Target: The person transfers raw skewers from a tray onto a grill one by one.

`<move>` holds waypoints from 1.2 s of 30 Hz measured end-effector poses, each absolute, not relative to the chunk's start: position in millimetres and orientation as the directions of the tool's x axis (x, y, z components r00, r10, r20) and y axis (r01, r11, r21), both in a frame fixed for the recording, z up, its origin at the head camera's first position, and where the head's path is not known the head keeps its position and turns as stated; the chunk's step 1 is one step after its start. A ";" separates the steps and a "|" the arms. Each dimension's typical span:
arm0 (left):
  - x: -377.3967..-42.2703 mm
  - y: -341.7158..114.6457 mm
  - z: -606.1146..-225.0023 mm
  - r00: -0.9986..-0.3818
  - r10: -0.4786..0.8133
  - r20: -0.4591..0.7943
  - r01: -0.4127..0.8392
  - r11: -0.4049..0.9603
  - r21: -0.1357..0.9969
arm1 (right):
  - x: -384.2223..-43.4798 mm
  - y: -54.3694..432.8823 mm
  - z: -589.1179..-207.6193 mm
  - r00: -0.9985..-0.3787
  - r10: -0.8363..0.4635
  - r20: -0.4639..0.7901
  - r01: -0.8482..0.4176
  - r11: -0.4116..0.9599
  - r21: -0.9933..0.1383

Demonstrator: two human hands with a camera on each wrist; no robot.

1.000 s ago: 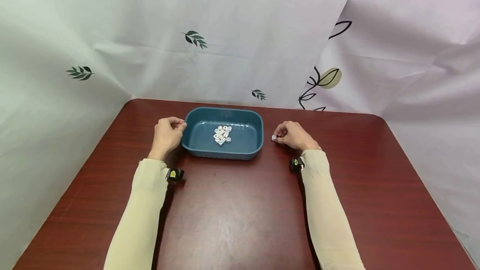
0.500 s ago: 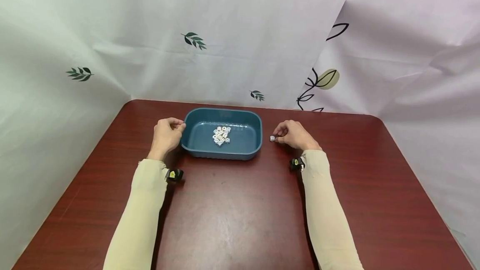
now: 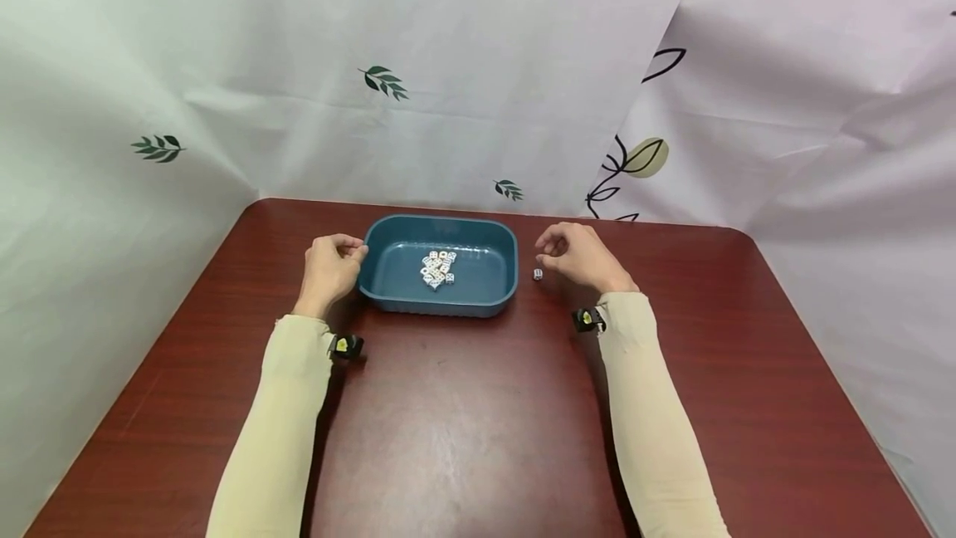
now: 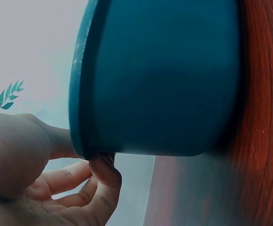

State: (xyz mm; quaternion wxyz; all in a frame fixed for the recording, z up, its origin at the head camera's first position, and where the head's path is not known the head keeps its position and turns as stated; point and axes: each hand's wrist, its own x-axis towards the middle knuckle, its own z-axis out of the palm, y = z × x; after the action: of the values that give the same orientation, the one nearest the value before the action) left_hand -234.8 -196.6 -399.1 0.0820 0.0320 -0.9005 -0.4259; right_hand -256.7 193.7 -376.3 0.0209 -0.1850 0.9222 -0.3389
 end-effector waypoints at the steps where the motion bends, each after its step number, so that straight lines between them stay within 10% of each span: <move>1: -234.7 -196.7 -399.1 -0.984 -0.129 0.121 0.012 0.635 0.772 | -256.5 191.6 -374.7 -0.929 -0.360 0.091 -0.333 0.698 -0.634; 36: -235.7 -196.8 -398.6 -0.986 -0.137 0.100 -0.006 0.615 0.789 | -261.5 97.3 -372.8 -0.859 -0.506 0.075 -0.448 0.673 -0.589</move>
State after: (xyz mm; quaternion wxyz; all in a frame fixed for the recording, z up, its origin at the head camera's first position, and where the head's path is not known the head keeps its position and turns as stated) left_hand -235.7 -196.8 -398.6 0.0751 0.0398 -0.8955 -0.4369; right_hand -261.5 97.3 -372.8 0.0471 -0.2612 0.9134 -0.3087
